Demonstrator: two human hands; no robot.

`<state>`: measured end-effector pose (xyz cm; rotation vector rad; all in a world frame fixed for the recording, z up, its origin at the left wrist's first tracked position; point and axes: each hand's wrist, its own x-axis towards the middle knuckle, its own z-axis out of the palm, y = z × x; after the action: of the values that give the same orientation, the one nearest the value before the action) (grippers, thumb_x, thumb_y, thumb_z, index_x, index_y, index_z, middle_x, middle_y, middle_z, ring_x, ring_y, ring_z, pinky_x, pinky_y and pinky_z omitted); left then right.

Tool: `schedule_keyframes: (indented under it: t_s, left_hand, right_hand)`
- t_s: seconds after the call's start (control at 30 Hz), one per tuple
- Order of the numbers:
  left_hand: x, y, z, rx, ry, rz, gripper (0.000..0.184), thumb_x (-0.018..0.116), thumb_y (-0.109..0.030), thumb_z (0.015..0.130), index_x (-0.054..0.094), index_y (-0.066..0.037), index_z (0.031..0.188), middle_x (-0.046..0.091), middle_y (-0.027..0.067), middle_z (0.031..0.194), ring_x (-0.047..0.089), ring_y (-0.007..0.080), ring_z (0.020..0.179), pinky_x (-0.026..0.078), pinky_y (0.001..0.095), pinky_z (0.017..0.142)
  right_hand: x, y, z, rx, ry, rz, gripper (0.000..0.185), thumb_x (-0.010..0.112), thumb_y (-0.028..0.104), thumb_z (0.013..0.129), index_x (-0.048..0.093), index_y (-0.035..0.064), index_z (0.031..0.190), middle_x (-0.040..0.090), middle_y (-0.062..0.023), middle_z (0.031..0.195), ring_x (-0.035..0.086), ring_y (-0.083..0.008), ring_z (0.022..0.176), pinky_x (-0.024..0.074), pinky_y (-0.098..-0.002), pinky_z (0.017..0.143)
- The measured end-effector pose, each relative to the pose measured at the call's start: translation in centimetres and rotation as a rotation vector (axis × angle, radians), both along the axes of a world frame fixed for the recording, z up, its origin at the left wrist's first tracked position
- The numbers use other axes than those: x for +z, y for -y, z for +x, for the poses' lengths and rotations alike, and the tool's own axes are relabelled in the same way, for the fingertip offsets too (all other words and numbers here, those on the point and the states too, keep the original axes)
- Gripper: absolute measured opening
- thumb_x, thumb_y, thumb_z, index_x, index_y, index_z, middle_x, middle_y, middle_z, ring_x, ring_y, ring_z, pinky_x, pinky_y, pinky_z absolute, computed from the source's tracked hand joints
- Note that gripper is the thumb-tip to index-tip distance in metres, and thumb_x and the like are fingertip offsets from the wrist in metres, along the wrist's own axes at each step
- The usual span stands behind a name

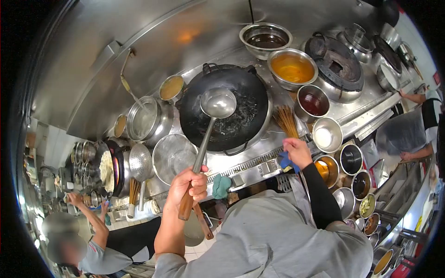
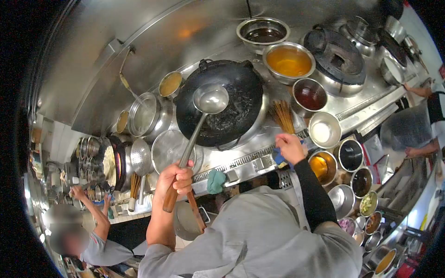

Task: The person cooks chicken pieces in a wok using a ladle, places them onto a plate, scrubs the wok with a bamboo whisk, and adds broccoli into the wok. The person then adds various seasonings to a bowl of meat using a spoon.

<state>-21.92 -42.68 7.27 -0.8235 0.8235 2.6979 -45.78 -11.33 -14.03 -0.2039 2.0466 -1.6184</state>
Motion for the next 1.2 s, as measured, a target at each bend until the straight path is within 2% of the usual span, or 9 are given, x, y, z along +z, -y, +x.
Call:
schedule_keyframes:
  t_s: [0.1, 0.23, 0.37, 0.6, 0.67, 0.77, 0.97, 1.1, 1.2]
  left_hand:
    - [1.2, -1.6, -0.5, -0.046, 0.006, -0.001, 0.03, 0.048, -0.005, 0.09, 0.055, 0.0, 0.118, 0.045, -0.0016, 0.066, 0.04, 0.0064, 0.043, 0.035, 0.0255, 0.039]
    - [1.5, -3.8, -1.7, -0.155, 0.061, -0.133, 0.026, 0.05, -0.004, 0.09, 0.053, -0.001, 0.116, 0.043, -0.0007, 0.066, 0.038, 0.0075, 0.043, 0.034, 0.0259, 0.04]
    - [1.3, -5.9, -2.9, -0.275, 0.088, -0.255, 0.026, 0.054, -0.002, 0.089, 0.048, -0.002, 0.114, 0.044, 0.0013, 0.066, 0.041, 0.0113, 0.044, 0.035, 0.0276, 0.042]
    - [-1.5, -6.9, -3.4, -0.425, 0.032, -0.642, 0.026, 0.055, -0.004, 0.089, 0.046, -0.001, 0.113, 0.047, 0.0006, 0.063, 0.045, 0.0114, 0.043, 0.039, 0.0286, 0.042]
    - [-2.2, -5.8, -2.6, -0.378, -0.005, -0.663, 0.027, 0.055, -0.004, 0.088, 0.046, -0.001, 0.113, 0.048, 0.0007, 0.062, 0.046, 0.0113, 0.043, 0.039, 0.0281, 0.041]
    - [-2.0, -2.9, -0.1, -0.241, -0.005, -0.689, 0.028, 0.055, -0.002, 0.087, 0.049, -0.001, 0.115, 0.049, 0.0013, 0.062, 0.046, 0.0114, 0.041, 0.039, 0.0274, 0.04]
    - [-0.9, 4.4, 7.3, 0.163, 0.102, -0.603, 0.03, 0.058, -0.003, 0.084, 0.052, -0.002, 0.113, 0.05, 0.0007, 0.065, 0.047, 0.0098, 0.044, 0.037, 0.0255, 0.04]
    - [-3.4, 10.8, 9.4, 0.299, 0.25, -0.885, 0.022, 0.061, -0.006, 0.084, 0.053, -0.001, 0.103, 0.051, 0.0013, 0.063, 0.047, 0.0107, 0.045, 0.039, 0.0275, 0.041]
    - [-7.3, 18.6, 9.2, 0.308, 0.342, -1.069, 0.018, 0.065, -0.009, 0.084, 0.053, 0.001, 0.094, 0.054, 0.0038, 0.063, 0.05, 0.0125, 0.046, 0.042, 0.0289, 0.042]
  right_hand:
    - [0.1, 2.0, -4.1, 0.046, -0.429, 0.06, 0.027, 0.06, 0.022, 0.09, 0.071, -0.0011, 0.099, 0.072, -0.0132, 0.081, 0.069, -0.0254, 0.073, 0.053, -0.0372, 0.07]
    - [0.6, 5.0, -10.0, 0.112, -0.421, 0.292, 0.027, 0.066, 0.024, 0.08, 0.073, -0.0004, 0.091, 0.072, -0.0196, 0.084, 0.07, -0.0356, 0.082, 0.0544, -0.0422, 0.079]
    - [-1.6, 6.5, -14.2, 0.241, -0.478, 0.388, 0.021, 0.067, 0.02, 0.077, 0.076, 0.003, 0.085, 0.072, -0.0136, 0.074, 0.071, -0.0267, 0.073, 0.055, -0.0363, 0.074]
    - [2.7, 5.7, -12.4, 0.256, -0.596, 0.816, 0.023, 0.068, 0.025, 0.076, 0.076, 0.0072, 0.088, 0.072, -0.0177, 0.086, 0.069, -0.0378, 0.084, 0.0547, -0.0446, 0.081]
    - [-0.8, 3.2, -13.1, 0.263, -0.845, 0.732, 0.03, 0.062, 0.021, 0.082, 0.072, 0.007, 0.106, 0.069, -0.0225, 0.099, 0.067, -0.0419, 0.092, 0.054, -0.049, 0.084]
    - [3.9, 3.9, -7.8, 0.105, -0.694, 0.679, 0.046, 0.063, 0.018, 0.084, 0.059, 0.0121, 0.13, 0.061, -0.0239, 0.12, 0.062, -0.0428, 0.106, 0.0525, -0.05, 0.086]
    - [-1.5, -1.3, -4.0, 0.007, -1.037, 0.573, 0.046, 0.063, 0.008, 0.085, 0.054, 0.0001, 0.13, 0.054, -0.0277, 0.122, 0.056, -0.0471, 0.109, 0.0488, -0.0485, 0.092]
    - [0.3, -3.3, 1.9, -0.081, -0.833, 0.572, 0.042, 0.06, 0.009, 0.09, 0.055, -0.0013, 0.13, 0.056, -0.0245, 0.12, 0.055, -0.0434, 0.112, 0.0437, -0.0455, 0.1]
    - [1.3, -4.9, 6.4, -0.034, -1.004, 0.569, 0.036, 0.061, 0.008, 0.09, 0.058, -0.0032, 0.124, 0.058, -0.0212, 0.113, 0.059, -0.0368, 0.104, 0.0505, -0.0402, 0.084]
